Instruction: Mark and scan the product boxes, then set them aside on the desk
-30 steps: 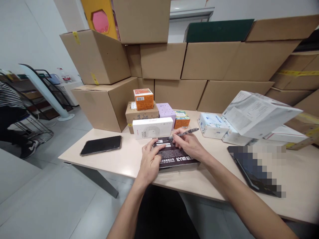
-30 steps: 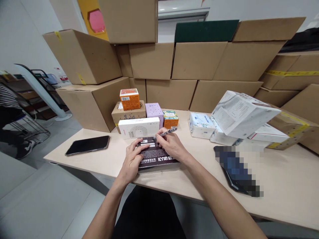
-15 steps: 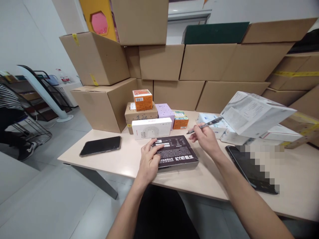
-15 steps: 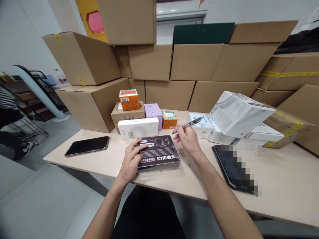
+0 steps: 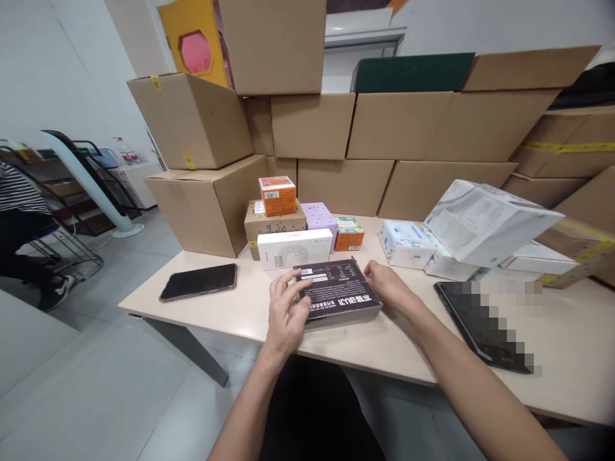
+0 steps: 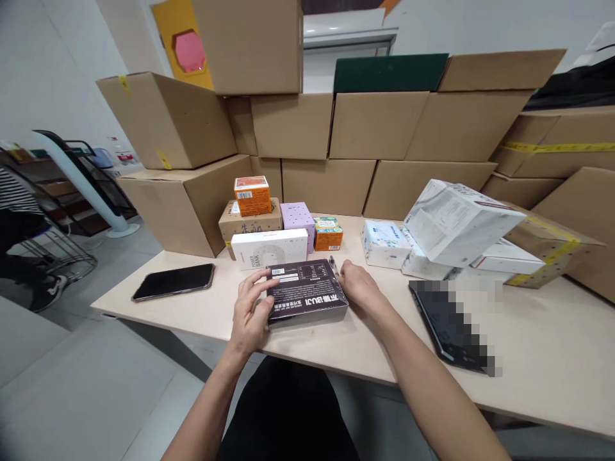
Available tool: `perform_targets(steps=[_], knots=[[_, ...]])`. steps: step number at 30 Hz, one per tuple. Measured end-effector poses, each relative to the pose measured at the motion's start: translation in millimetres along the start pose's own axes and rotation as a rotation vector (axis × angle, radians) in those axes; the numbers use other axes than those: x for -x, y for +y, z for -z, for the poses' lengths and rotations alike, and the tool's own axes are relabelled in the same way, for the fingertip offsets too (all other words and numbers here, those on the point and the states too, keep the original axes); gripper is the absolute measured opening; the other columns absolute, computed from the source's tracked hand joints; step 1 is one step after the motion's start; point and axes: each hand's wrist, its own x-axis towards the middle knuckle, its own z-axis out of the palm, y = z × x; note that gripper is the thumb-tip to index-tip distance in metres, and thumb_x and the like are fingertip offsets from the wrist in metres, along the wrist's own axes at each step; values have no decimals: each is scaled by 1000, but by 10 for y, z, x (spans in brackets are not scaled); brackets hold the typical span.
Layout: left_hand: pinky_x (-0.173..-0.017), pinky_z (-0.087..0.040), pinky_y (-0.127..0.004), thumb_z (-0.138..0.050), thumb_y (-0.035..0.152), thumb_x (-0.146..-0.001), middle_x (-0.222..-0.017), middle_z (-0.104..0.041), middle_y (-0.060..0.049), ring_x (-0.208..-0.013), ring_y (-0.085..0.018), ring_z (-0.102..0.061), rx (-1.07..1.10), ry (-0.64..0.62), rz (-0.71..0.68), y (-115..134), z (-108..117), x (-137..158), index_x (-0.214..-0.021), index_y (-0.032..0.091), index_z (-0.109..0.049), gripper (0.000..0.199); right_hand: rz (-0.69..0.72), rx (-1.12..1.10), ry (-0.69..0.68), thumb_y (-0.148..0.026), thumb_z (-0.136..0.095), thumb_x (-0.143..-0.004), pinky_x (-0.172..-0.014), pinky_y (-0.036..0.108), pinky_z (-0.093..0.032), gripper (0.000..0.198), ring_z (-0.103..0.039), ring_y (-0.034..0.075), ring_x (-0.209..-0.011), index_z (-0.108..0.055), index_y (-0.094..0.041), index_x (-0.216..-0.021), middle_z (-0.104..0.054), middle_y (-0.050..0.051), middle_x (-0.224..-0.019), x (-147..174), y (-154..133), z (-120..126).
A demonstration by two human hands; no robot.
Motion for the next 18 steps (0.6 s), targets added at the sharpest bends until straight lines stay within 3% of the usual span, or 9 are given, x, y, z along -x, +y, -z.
perform_targets(steps=[5,8,10,13,16,18], knots=[[-111,-37,-50,-56,27,-89,-128,-56,-9,-127,-28,-43,-102,-78,-86,31,6,-8,-106,23,-71,23,-53,83,187,-58,-38,-93,-80,39,-41,54,-61,32,-98,-52,-16,-124,-67,18,-105,344,49,266],[-110,-38,-50,-55,26,-90,-125,-57,-10,-126,-27,-43,-112,-73,-78,42,6,-6,-102,22,-71,21,-118,290,446,-70,-34,-89,-84,50,-40,73,-55,43,-112,-52,-16,-134,-61,26,-117,748,356,356],[-111,-38,-50,-55,25,-89,-124,-58,-9,-125,-27,-44,-119,-72,-92,49,2,2,-102,23,-71,20,-299,350,515,-80,-35,-81,-80,56,-37,86,-52,48,-115,-50,-21,-142,-55,32,-125,1012,653,342],[-112,-37,-51,-57,24,-87,-121,-59,-9,-125,-27,-44,-150,-76,-130,66,-20,13,-101,23,-71,20,-554,308,454,-88,-42,-69,-81,60,-33,106,-50,51,-117,-41,-21,-151,-50,37,-124,1278,1060,261],[-112,-38,-50,-58,22,-85,-118,-61,-9,-126,-28,-44,-165,-67,-164,83,-47,14,-103,22,-70,22,-572,235,362,-87,-42,-69,-84,59,-34,110,-53,49,-114,-37,-15,-153,-53,37,-117,1353,1264,177],[-112,-39,-49,-58,20,-84,-117,-62,-9,-126,-27,-45,-162,-63,-167,86,-61,9,-104,21,-70,24,-537,232,374,-83,-38,-74,-85,57,-36,105,-55,48,-111,-37,-13,-153,-56,36,-111,1333,1286,130]])
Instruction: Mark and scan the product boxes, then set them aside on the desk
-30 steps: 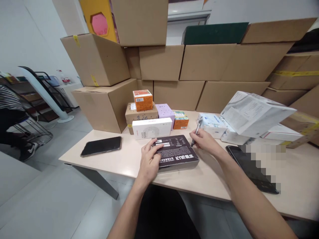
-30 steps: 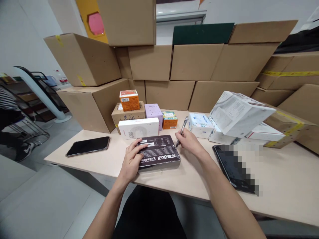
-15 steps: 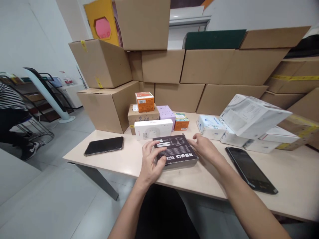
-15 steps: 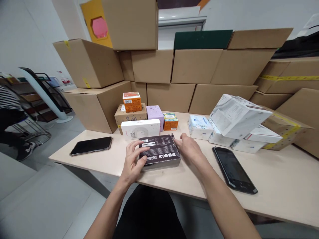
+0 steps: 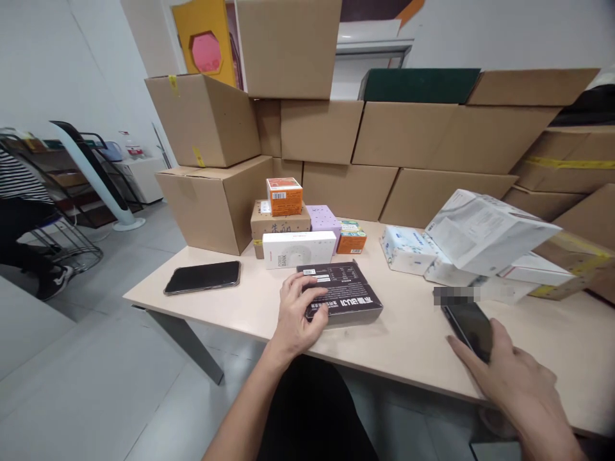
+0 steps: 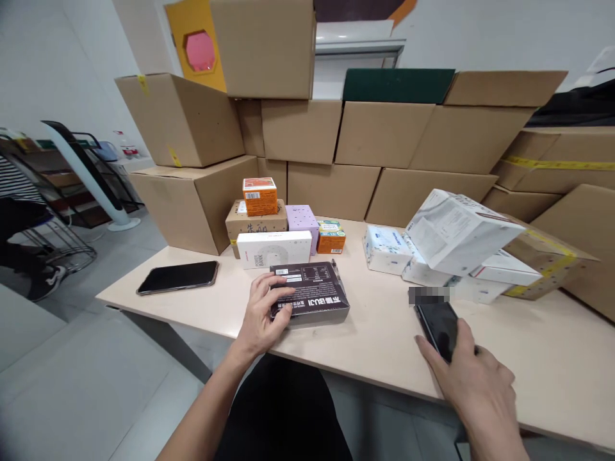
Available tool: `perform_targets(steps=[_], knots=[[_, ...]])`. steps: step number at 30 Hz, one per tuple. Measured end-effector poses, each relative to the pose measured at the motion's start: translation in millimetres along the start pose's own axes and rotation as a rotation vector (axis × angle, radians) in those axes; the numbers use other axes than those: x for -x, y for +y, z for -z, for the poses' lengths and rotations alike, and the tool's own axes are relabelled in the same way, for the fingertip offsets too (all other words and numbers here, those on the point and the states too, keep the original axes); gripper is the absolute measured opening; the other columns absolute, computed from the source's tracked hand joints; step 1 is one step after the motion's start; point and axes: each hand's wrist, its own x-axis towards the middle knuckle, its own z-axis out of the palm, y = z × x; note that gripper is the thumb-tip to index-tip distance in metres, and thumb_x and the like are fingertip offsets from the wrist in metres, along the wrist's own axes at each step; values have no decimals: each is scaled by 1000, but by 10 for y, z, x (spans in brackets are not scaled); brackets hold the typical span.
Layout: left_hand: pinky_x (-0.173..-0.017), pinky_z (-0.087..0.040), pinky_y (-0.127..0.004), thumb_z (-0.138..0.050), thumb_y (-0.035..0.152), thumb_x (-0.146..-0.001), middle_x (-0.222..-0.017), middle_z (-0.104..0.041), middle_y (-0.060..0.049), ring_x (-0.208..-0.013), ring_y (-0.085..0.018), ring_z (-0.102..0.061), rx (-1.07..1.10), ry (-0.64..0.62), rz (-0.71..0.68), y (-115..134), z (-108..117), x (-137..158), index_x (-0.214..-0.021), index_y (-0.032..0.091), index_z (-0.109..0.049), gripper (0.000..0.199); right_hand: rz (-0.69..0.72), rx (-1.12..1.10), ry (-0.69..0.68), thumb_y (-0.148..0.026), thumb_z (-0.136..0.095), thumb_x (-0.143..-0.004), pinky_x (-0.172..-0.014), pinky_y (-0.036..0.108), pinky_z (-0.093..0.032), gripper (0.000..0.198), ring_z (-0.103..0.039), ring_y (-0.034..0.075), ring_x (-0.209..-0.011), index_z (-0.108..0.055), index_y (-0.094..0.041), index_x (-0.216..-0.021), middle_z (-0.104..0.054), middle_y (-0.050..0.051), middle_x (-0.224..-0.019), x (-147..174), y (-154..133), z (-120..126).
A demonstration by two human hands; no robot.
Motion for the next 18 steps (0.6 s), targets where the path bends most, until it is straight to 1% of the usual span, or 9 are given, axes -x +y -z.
perform_targets(steps=[3,5,7,9,11,13,15,16,18], knots=[[-113,-38,-49,-59,20,-83,-117,-63,-9,-126,-27,-46,7,-9,18,-8,-17,-11,-105,20,-70,24,20,12,110,-76,-33,-81,-88,58,-37,96,-55,48,-110,-41,-10,-151,-58,36,-106,-4,-75,-67],[-113,-38,-50,-60,20,-84,-116,-64,-8,-127,-27,-46,5,-23,32,-15,-28,-17,-105,20,-71,24,52,-1,160,-72,-33,-82,-92,58,-37,94,-55,48,-110,-44,-6,-148,-60,34,-106,-5,-134,-105],[-114,-37,-50,-60,21,-84,-116,-65,-8,-128,-28,-45,-2,-35,41,-17,-38,-22,-105,21,-71,23,102,-62,168,-70,-35,-81,-96,60,-37,95,-56,48,-109,-44,-1,-145,-62,31,-106,3,-207,-127],[-114,-37,-51,-60,21,-85,-116,-65,-8,-128,-28,-45,-9,-41,46,-13,-43,-24,-105,21,-71,23,165,-186,158,-69,-39,-79,-98,60,-38,95,-58,46,-110,-42,-1,-145,-63,29,-111,47,-323,-121],[-113,-37,-51,-60,22,-86,-117,-64,-8,-128,-28,-45,-15,-48,51,-9,-43,-24,-107,21,-70,24,247,-342,163,-67,-43,-80,-99,58,-39,92,-56,44,-115,-40,-4,-147,-62,28,-121,148,-504,-94],[-113,-36,-51,-58,24,-87,-118,-64,-9,-129,-28,-44,-22,-58,56,-11,-40,-23,-110,21,-69,25,337,-480,183,-65,-48,-82,-100,56,-41,88,-53,42,-122,-39,-8,-148,-58,27,-130,305,-744,-65],[-113,-36,-51,-57,25,-89,-121,-63,-9,-130,-28,-44,-32,-72,57,-22,-37,-19,-116,20,-66,29,449,-587,217,-62,-51,-86,-101,54,-42,81,-51,38,-125,-38,-14,-149,-56,24,-134,489,-1014,-62],[-114,-35,-52,-56,26,-90,-124,-63,-10,-131,-28,-44,-36,-80,55,-31,-38,-16,-120,21,-65,32,516,-627,258,-61,-52,-86,-101,54,-41,78,-51,37,-124,-38,-16,-149,-56,22,-135,580,-1147,-74],[-114,-34,-52,-54,27,-92,-129,-61,-10,-133,-28,-43,-39,-98,48,-55,-41,-8,-129,22,-60,38,643,-653,329,-57,-51,-90,-102,56,-41,73,-51,35,-123,-35,-19,-149,-55,20,-135,739,-1384,-125]])
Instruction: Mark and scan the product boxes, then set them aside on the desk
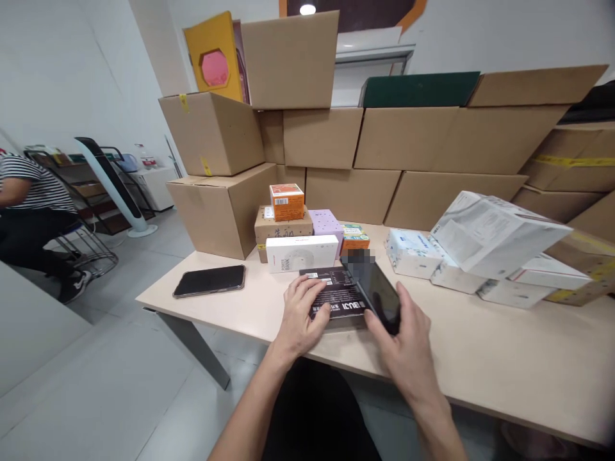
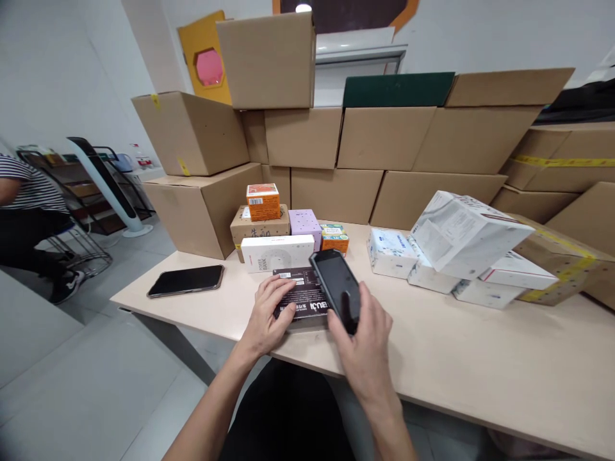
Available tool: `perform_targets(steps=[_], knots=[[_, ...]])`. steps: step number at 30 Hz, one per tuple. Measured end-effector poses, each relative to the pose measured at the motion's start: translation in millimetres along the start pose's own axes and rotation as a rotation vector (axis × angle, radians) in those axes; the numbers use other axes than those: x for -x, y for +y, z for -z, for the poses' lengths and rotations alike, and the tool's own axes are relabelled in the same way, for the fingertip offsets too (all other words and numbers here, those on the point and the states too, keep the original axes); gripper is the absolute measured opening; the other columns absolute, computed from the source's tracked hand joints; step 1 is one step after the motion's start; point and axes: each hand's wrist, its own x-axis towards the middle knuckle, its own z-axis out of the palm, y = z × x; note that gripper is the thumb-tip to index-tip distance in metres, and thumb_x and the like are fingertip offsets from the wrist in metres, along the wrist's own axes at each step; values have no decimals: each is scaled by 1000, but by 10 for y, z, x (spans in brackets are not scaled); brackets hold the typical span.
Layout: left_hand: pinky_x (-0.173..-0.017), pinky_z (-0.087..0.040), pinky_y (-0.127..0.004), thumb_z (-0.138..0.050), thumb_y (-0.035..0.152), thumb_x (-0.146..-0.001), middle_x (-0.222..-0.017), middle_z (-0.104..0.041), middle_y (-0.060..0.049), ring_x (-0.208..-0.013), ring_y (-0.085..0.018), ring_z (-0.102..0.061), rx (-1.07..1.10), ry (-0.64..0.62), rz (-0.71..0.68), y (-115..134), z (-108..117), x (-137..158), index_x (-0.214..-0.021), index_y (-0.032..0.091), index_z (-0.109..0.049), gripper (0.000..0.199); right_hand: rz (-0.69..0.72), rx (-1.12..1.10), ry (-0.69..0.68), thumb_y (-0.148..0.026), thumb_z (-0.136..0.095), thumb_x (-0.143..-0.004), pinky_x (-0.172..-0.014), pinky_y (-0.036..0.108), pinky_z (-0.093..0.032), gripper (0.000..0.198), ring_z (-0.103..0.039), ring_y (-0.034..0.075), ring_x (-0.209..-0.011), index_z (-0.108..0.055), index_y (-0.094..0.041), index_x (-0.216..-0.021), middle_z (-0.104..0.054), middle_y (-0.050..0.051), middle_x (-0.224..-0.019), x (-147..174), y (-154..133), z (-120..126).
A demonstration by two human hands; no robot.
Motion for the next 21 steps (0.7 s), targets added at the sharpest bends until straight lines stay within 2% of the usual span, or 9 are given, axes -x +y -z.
perform_targets(steps=[3,9,16,21], knots=[[-115,-33,-52,-51,28,-93,-138,-57,-11,-136,-28,-41,8,-12,-7,-37,-14,12,-141,22,-50,48,139,35,36,-50,-52,-93,-100,57,-41,70,-50,34,-122,-31,-19,-151,-54,20,-131,59,-196,-215],[-116,-29,-53,-49,26,-94,-147,-49,-13,-139,-29,-37,43,-18,-8,-72,-27,19,-153,22,-32,62,164,77,65,-47,-55,-93,-99,58,-41,70,-48,35,-121,-30,-18,-152,-50,21,-131,92,-252,-313],[-118,-25,-53,-45,20,-93,-150,-48,-7,-141,-29,-32,52,-114,38,-52,-7,1,-149,28,-40,57,172,95,60,-46,-54,-93,-99,59,-41,69,-47,36,-120,-30,-19,-151,-47,20,-130,91,-253,-303],[-117,-25,-53,-45,20,-93,-151,-45,-8,-140,-29,-34,63,-104,44,-39,0,-1,-154,28,-32,63,188,88,51,-44,-53,-93,-98,59,-42,67,-47,35,-119,-30,-21,-151,-47,20,-129,85,-272,-309]])
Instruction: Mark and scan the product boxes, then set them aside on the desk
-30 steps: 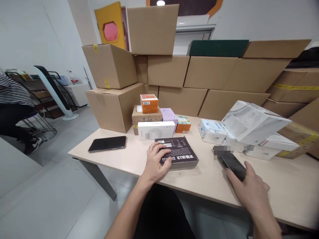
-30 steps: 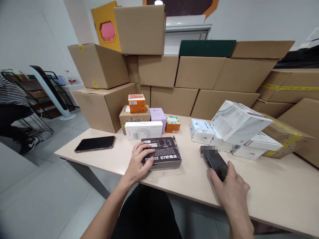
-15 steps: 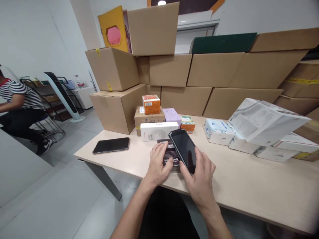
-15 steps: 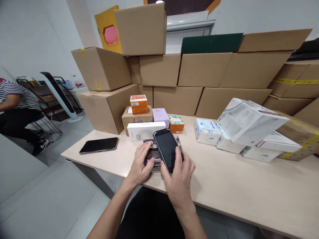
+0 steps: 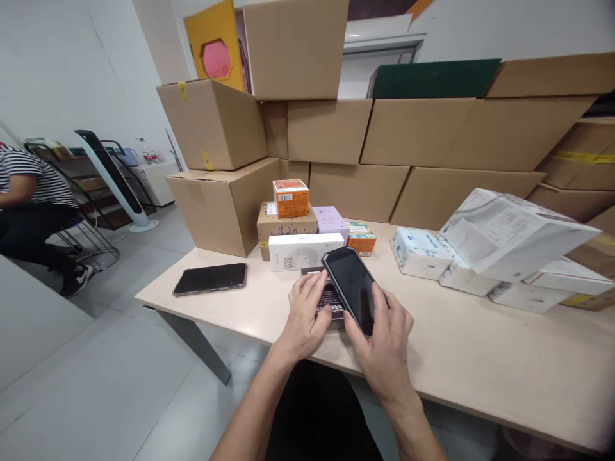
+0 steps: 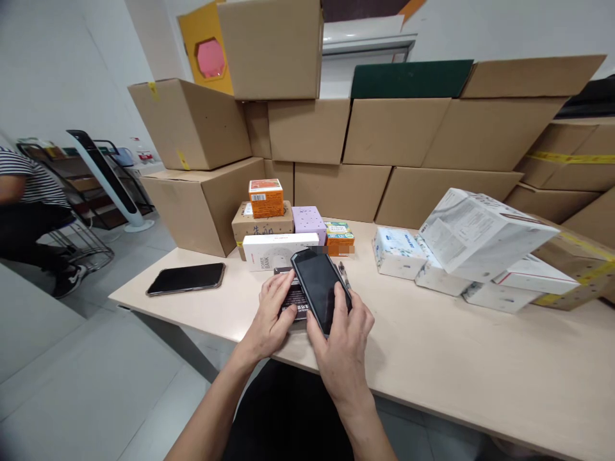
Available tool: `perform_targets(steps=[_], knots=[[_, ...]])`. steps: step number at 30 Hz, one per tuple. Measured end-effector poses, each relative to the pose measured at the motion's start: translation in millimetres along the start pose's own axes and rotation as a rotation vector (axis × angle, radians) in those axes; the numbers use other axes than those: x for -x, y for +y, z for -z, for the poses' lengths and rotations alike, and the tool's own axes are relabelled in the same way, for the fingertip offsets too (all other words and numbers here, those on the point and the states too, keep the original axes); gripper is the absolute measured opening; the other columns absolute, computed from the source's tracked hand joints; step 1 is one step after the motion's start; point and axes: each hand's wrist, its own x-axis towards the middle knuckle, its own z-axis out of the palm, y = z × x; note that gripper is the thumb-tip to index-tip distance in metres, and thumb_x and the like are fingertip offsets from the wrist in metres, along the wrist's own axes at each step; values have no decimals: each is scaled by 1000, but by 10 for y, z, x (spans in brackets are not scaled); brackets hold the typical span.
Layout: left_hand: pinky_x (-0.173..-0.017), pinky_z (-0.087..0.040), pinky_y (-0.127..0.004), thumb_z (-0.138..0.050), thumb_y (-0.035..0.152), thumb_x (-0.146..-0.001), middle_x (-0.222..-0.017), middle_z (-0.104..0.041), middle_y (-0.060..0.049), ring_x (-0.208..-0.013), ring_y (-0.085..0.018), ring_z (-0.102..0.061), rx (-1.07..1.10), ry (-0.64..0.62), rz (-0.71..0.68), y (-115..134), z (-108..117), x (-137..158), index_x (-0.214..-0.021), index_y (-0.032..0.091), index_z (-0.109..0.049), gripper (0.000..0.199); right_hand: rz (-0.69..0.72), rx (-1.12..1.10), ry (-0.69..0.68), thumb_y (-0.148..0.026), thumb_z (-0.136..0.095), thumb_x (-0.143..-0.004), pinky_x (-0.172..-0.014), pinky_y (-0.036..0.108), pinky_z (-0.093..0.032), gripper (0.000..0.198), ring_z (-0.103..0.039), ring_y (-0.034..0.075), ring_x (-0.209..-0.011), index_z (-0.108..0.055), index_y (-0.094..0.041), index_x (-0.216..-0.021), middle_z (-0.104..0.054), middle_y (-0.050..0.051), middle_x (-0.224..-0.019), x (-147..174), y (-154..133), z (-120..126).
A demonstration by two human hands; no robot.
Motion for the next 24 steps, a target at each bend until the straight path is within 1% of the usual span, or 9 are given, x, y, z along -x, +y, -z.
perform_targets(steps=[3,9,15,24], knots=[[-118,-24,-52,-44,19,-92,-151,-45,-8,-139,-28,-33,3,-4,-1,1,0,1,-154,27,-30,64,9,0,-3,-44,-54,-93,-99,58,-41,67,-47,35,-120,-30,-20,-151,-47,20,-130,-3,-1,3],[-118,-25,-52,-45,20,-93,-151,-46,-8,-141,-28,-32,-7,-8,-6,-10,1,6,-152,25,-35,60,4,5,-2,-44,-55,-93,-99,58,-41,69,-46,36,-120,-30,-19,-152,-47,21,-130,0,3,-7],[-118,-27,-52,-46,20,-94,-149,-49,-8,-140,-28,-33,-9,15,-29,-8,-1,23,-149,24,-41,55,3,11,10,-44,-55,-92,-98,58,-42,69,-46,36,-120,-31,-17,-151,-47,22,-130,4,4,-23],[-116,-28,-53,-49,17,-92,-147,-51,-9,-138,-28,-35,25,51,-69,-32,-13,11,-147,24,-44,55,9,-6,9,-46,-57,-92,-98,57,-43,69,-47,34,-118,-33,-18,-150,-48,20,-129,-2,25,-19]])
